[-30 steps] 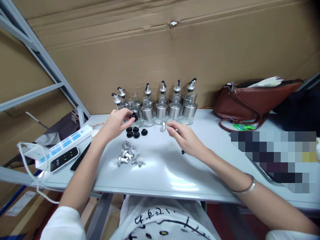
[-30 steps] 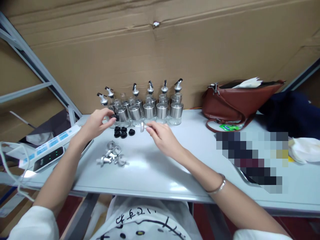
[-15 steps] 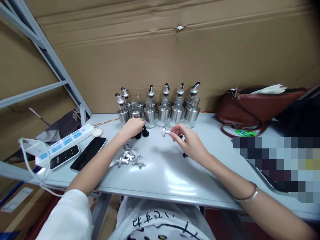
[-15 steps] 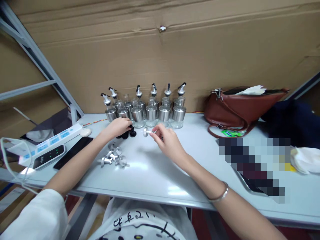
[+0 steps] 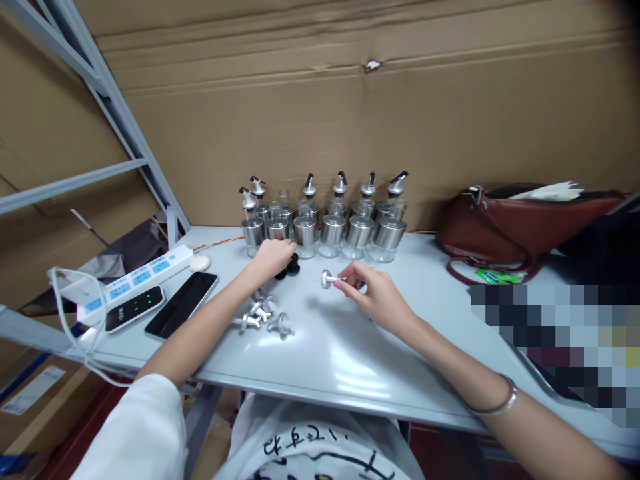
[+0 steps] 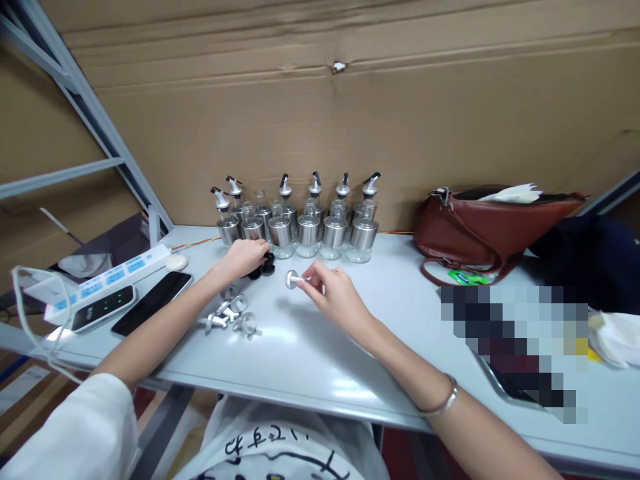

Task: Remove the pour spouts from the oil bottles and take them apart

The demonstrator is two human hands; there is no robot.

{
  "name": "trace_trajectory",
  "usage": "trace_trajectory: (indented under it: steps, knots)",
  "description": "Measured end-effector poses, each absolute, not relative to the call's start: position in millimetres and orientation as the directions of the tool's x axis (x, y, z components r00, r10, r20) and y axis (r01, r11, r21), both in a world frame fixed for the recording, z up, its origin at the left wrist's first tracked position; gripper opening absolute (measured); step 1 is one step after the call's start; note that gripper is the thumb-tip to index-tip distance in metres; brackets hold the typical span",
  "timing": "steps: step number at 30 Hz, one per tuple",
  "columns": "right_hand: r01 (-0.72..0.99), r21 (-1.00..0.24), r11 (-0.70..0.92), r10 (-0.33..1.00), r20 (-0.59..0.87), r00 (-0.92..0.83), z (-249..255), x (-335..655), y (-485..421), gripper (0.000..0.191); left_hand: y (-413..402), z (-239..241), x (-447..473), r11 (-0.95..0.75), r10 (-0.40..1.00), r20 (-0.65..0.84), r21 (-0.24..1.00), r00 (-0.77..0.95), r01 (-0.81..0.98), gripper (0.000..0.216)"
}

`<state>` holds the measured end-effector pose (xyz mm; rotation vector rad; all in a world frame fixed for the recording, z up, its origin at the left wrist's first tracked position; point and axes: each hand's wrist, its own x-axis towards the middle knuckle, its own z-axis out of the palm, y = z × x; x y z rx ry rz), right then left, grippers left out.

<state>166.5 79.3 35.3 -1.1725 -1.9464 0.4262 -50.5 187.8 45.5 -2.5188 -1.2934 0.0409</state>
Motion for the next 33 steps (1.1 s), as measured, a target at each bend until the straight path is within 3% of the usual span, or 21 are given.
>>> trace_trajectory:
  steps: [9, 13, 19, 23, 29, 33]
  knots:
    - [0.598, -0.721, 0.350, 0.908, 0.105, -0.405, 32.4, 152.2, 68.2, 0.004, 185.5, 40.7, -54.5, -0.541, 0.811, 0.128, -0.210, 0.571, 0.815, 0.016]
    - [0.591, -0.737, 0.327, 0.889, 0.028, -0.456, 30.0, 147.5, 63.7, 0.011, 172.8, 49.7, -73.1, -0.558, 0.796, 0.185, -0.140, 0.576, 0.818, 0.023]
    - [0.494, -0.828, 0.264, 0.869, -0.017, -0.494, 24.7, 146.2, 64.2, 0.026, 153.3, 42.1, -105.1, -0.689, 0.684, 0.454, 0.144, 0.571, 0.710, 0.026]
    - [0.288, -0.947, 0.138, 0.811, -0.059, -0.582, 18.0, 148.2, 66.5, 0.040, 151.3, 32.0, -104.9, -0.687, 0.662, 0.538, 0.159, 0.521, 0.709, 0.025]
    - [0.010, -0.999, -0.050, 0.734, -0.043, -0.678, 9.4, 146.8, 63.5, 0.063, 149.4, 28.6, -100.8, -0.657, 0.664, 0.588, 0.164, 0.462, 0.736, 0.027]
    - [-0.019, -0.999, -0.032, 0.702, -0.009, -0.712, 10.2, 143.8, 59.8, 0.063, 147.9, 28.6, -101.0, -0.631, 0.699, 0.563, 0.195, 0.441, 0.751, 0.028]
